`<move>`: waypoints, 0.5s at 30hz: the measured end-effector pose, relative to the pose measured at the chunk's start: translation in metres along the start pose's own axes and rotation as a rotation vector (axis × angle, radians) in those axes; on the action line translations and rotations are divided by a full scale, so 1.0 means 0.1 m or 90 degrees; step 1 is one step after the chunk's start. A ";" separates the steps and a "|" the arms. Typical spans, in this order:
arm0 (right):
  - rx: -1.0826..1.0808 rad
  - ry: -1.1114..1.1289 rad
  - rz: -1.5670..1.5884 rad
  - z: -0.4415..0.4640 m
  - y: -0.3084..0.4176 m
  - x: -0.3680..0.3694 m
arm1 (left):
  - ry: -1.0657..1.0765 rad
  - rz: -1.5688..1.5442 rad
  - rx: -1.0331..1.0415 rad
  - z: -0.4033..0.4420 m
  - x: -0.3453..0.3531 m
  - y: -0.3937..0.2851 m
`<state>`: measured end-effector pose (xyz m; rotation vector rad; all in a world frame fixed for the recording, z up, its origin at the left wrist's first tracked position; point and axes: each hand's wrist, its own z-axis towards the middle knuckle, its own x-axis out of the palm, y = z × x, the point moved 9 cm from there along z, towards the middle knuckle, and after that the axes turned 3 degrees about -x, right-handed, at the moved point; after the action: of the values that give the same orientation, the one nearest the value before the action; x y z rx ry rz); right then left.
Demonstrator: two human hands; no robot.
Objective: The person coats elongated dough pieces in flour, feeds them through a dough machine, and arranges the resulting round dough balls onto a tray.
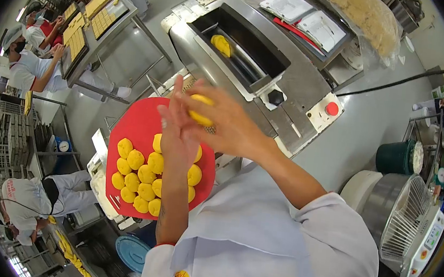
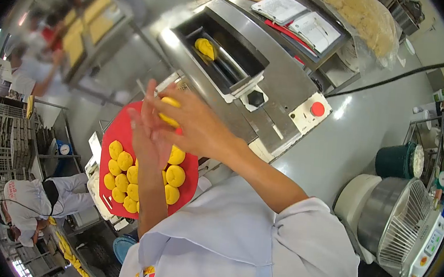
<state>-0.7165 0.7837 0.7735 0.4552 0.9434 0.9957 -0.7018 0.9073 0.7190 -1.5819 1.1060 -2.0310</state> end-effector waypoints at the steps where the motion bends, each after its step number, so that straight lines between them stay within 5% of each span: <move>1: -0.007 -0.062 -0.014 0.01 -0.04 -0.14 | 0.095 -0.215 -0.050 -0.01 0.27 0.01; 5: -0.135 -0.403 -0.208 0.26 0.00 -1.10 | -0.041 0.308 0.085 -0.13 -0.45 -0.35; 7: -0.155 -0.356 -0.271 0.29 0.16 -0.99 | -0.181 0.371 0.029 -0.25 -1.29 -0.39; 9: -0.128 -0.086 -0.520 0.23 -0.59 -0.64 | -0.334 0.535 -0.017 -0.63 -1.84 -0.64; 10: -0.119 -0.187 -0.506 0.07 -0.52 -0.73 | -0.372 0.659 0.013 -0.71 -2.03 -0.84; 12: 0.019 -0.236 -0.266 -0.19 -0.43 -0.70 | -0.439 0.914 0.077 -0.97 -2.50 -1.16; 13: 0.130 -0.184 -0.077 -0.32 -0.47 -0.46 | -0.494 1.010 0.087 -1.08 -2.93 -1.26; 15: 0.147 -0.014 -0.045 -0.38 -0.23 0.35 | -0.544 1.127 0.018 -1.07 -3.75 -1.38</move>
<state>-0.7287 0.7990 0.7208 0.6210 1.0526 0.8188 -0.6531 1.2882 0.5643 -0.5915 1.2184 -0.1581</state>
